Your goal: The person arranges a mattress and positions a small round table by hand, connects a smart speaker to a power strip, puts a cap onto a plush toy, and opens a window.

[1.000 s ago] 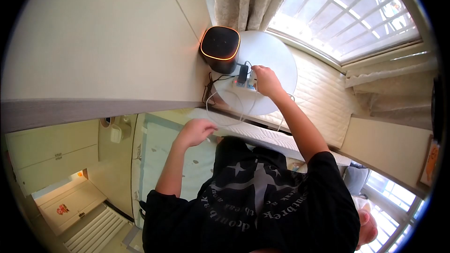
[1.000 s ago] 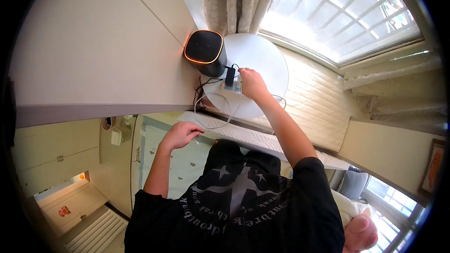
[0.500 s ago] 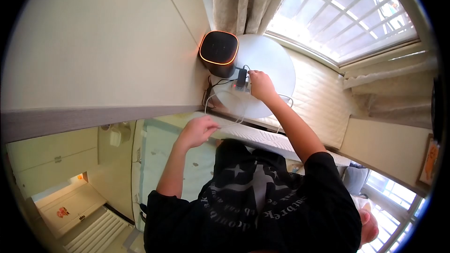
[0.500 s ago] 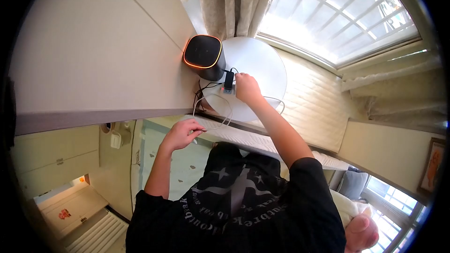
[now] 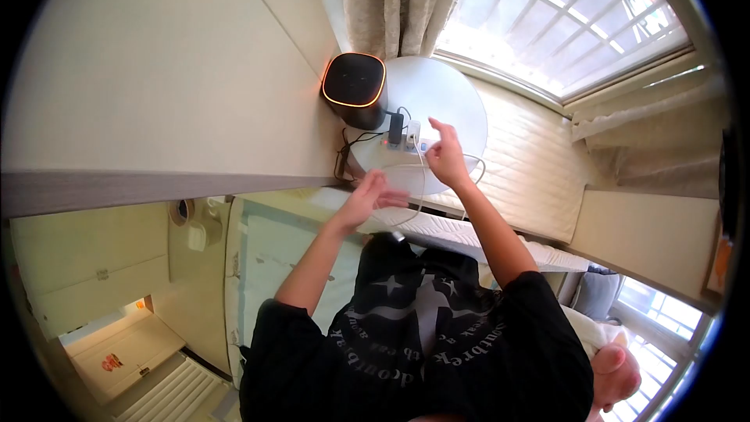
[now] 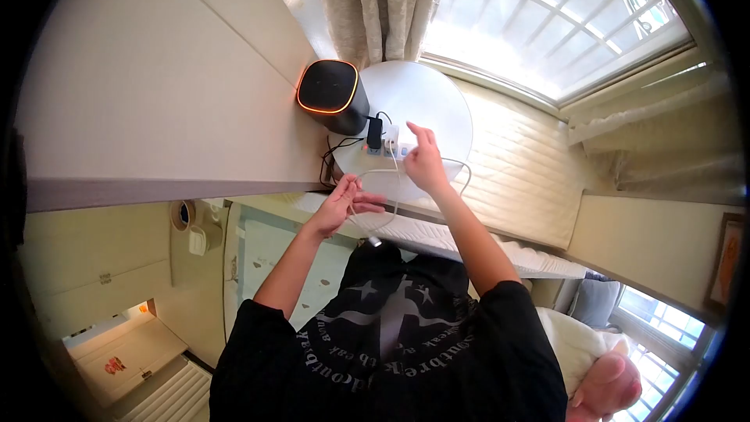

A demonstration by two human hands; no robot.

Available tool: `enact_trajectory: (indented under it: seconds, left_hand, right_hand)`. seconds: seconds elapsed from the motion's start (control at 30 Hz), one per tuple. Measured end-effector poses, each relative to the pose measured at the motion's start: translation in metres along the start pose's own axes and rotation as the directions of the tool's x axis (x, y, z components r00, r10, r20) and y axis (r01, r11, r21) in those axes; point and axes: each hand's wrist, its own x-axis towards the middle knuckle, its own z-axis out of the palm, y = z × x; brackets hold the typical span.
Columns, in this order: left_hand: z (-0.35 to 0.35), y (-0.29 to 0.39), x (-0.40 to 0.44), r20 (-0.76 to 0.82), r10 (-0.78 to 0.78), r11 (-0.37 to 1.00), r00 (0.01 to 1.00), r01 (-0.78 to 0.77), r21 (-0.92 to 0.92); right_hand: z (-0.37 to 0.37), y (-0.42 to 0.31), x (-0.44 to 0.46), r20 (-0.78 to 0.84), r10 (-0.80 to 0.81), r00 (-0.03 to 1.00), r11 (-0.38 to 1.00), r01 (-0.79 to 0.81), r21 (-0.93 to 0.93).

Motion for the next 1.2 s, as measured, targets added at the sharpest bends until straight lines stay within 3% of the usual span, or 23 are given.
enact_trajectory:
  seconds: [0.1,0.2,0.3,0.37,0.43,0.47,0.57,0.6,0.7,0.73,0.83,0.87,0.97,1.0,1.07,1.1,1.17,1.2]
  left_hand:
    - [0.021,0.009,0.005,0.046,0.002,0.988,0.999,0.005,-0.154]
    - [0.036,0.014,0.013,0.112,0.131,0.961,0.985,-0.098,-0.26]
    - [0.058,0.018,0.026,-0.011,0.179,0.981,0.984,-0.18,-0.075]
    - [0.067,0.016,0.037,-0.058,0.197,0.979,0.979,-0.194,0.059]
    - [0.075,0.013,0.042,-0.064,0.172,0.974,0.983,-0.16,0.159]
    - [0.077,0.011,0.043,-0.049,0.131,0.974,0.99,-0.119,0.193]
    - [0.083,0.006,0.034,0.01,0.048,0.926,0.999,-0.048,0.374]
    - [0.087,0.006,0.025,0.027,0.025,0.896,0.999,-0.034,0.444]
    - [0.111,0.021,-0.008,0.132,-0.081,0.587,0.988,-0.06,0.807]
    - [0.107,0.008,-0.014,0.092,-0.08,0.534,0.993,-0.035,0.845]
    - [0.077,-0.026,-0.03,0.103,0.114,0.27,0.988,-0.13,0.954]
    - [0.068,-0.034,-0.034,0.061,0.167,0.208,0.984,-0.096,0.973]
    - [0.049,-0.039,-0.048,0.047,0.243,-0.09,0.969,-0.025,0.996]
    - [0.05,-0.038,-0.049,-0.052,0.254,-0.096,0.966,0.079,0.992]
    - [0.052,-0.035,-0.051,-0.246,0.277,-0.106,0.929,0.284,0.953]
    - [0.051,-0.032,-0.048,-0.368,0.21,0.029,0.906,0.371,0.928]
    - [0.045,-0.023,-0.036,-0.564,0.031,0.273,0.825,0.536,0.799]
    - [0.033,-0.033,-0.033,-0.518,0.075,0.439,0.852,0.438,0.784]
  right_hand:
    - [-0.017,0.04,-0.032,-0.03,0.162,0.986,0.968,-0.153,0.201]
    - [-0.046,0.032,-0.06,0.085,0.36,0.929,0.833,-0.361,0.418]
    - [-0.062,-0.001,-0.072,0.087,0.221,0.971,0.938,-0.236,0.254]
    - [-0.065,-0.01,-0.071,0.285,0.348,0.893,0.88,-0.416,0.23]
    - [-0.063,-0.021,-0.067,0.476,0.496,0.726,0.769,-0.622,0.148]
    - [-0.059,-0.02,-0.068,0.542,0.487,0.685,0.767,-0.632,0.111]
    - [-0.053,-0.032,-0.07,0.696,0.372,0.614,0.631,-0.717,0.296]
    - [-0.035,-0.008,-0.08,0.66,0.286,0.695,0.594,-0.669,0.446]
    - [-0.046,-0.025,-0.072,0.652,0.387,0.652,0.516,-0.739,0.433]
    - [-0.048,-0.019,-0.071,0.647,0.346,0.68,0.478,-0.721,0.502]
    - [-0.055,-0.018,-0.074,0.621,0.344,0.704,0.186,-0.7,0.69]
    - [-0.058,-0.019,-0.075,0.621,0.372,0.69,0.168,-0.708,0.686]
    - [-0.069,-0.024,-0.078,0.669,0.404,0.624,-0.222,-0.642,0.734]
    - [-0.072,-0.028,-0.076,0.669,0.416,0.616,-0.265,-0.621,0.737]
    - [-0.072,-0.033,-0.074,0.618,0.439,0.652,-0.096,-0.65,0.754]
    - [-0.073,-0.034,-0.074,0.592,0.447,0.67,-0.011,-0.658,0.753]
    - [-0.068,-0.02,-0.073,0.628,0.421,0.654,0.021,-0.699,0.714]
    - [-0.066,-0.015,-0.071,0.646,0.407,0.646,0.039,-0.719,0.694]
